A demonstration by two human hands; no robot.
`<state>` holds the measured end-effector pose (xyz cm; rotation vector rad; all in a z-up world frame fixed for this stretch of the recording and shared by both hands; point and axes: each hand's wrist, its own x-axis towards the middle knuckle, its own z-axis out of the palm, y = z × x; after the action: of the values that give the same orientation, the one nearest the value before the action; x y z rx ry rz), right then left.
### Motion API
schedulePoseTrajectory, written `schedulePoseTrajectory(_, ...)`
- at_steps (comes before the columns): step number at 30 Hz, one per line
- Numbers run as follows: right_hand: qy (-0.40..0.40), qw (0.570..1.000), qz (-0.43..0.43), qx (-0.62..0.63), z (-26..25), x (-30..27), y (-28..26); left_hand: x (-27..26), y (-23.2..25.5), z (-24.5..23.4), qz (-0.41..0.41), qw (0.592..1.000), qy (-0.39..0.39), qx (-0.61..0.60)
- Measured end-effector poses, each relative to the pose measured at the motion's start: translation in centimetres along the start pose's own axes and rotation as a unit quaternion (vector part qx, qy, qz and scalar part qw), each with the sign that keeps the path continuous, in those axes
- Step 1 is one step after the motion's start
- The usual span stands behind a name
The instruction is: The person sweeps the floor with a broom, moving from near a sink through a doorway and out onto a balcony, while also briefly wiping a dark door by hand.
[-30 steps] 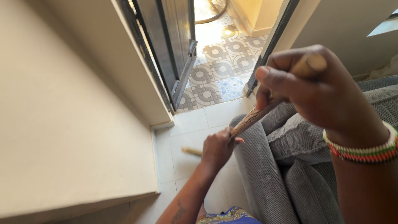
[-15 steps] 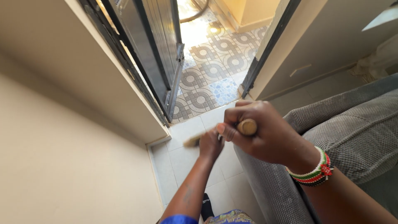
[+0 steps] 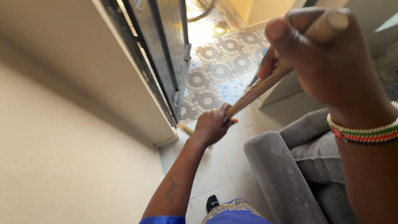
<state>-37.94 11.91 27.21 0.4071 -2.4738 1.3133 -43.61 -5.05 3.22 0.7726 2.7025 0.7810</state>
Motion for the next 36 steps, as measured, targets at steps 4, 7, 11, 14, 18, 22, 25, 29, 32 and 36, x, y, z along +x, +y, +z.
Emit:
schedulePoseTrajectory(4,-0.087,0.984,-0.076,0.134,1.9,2.5,0.2,-4.6,-1.3,-1.4,-0.005,0.999,-0.026,-0.023)
schedulePoseTrajectory(7,-0.132,0.973,-0.011,0.188,4.3,3.5,1.2,-7.8,-3.3,-1.4,-0.038,0.998,-0.038,-0.042)
schedulePoseTrajectory(11,-0.166,0.955,0.06,0.239,8.9,4.3,3.4,-11.7,-6.8,0.0,-0.071,0.992,-0.048,-0.089)
schedulePoseTrajectory(14,-0.203,0.942,0.104,0.248,13.4,4.6,5.0,-13.1,-9.3,1.8,-0.134,0.985,-0.03,-0.11)
schedulePoseTrajectory(18,-0.22,0.927,0.144,0.268,14.9,5.2,6.4,-12.9,-10.3,4.7,-0.16,0.983,0.022,-0.087)
schedulePoseTrajectory(22,-0.239,0.915,0.065,0.32,13.1,6.5,8.1,-9.2,-12.2,6.2,-0.135,0.984,0.102,-0.056)
schedulePoseTrajectory(25,-0.226,0.91,0.025,0.346,11.9,6.2,9.6,-5.4,-13.6,5.7,-0.113,0.983,0.139,-0.039)
schedulePoseTrajectory(29,-0.184,0.924,0.038,0.332,9.5,6.1,11.9,-1.2,-13.3,5.1,-0.092,0.99,0.108,-0.022)
schedulePoseTrajectory(32,-0.148,0.945,0.057,0.285,7.2,5.6,13.1,1.3,-11.9,5.6,-0.066,0.995,0.067,-0.046)
schedulePoseTrajectory(36,-0.105,0.977,0.048,0.18,3.7,6.2,12.5,4.7,-9.0,5.5,-0.013,0.997,0.042,-0.066)
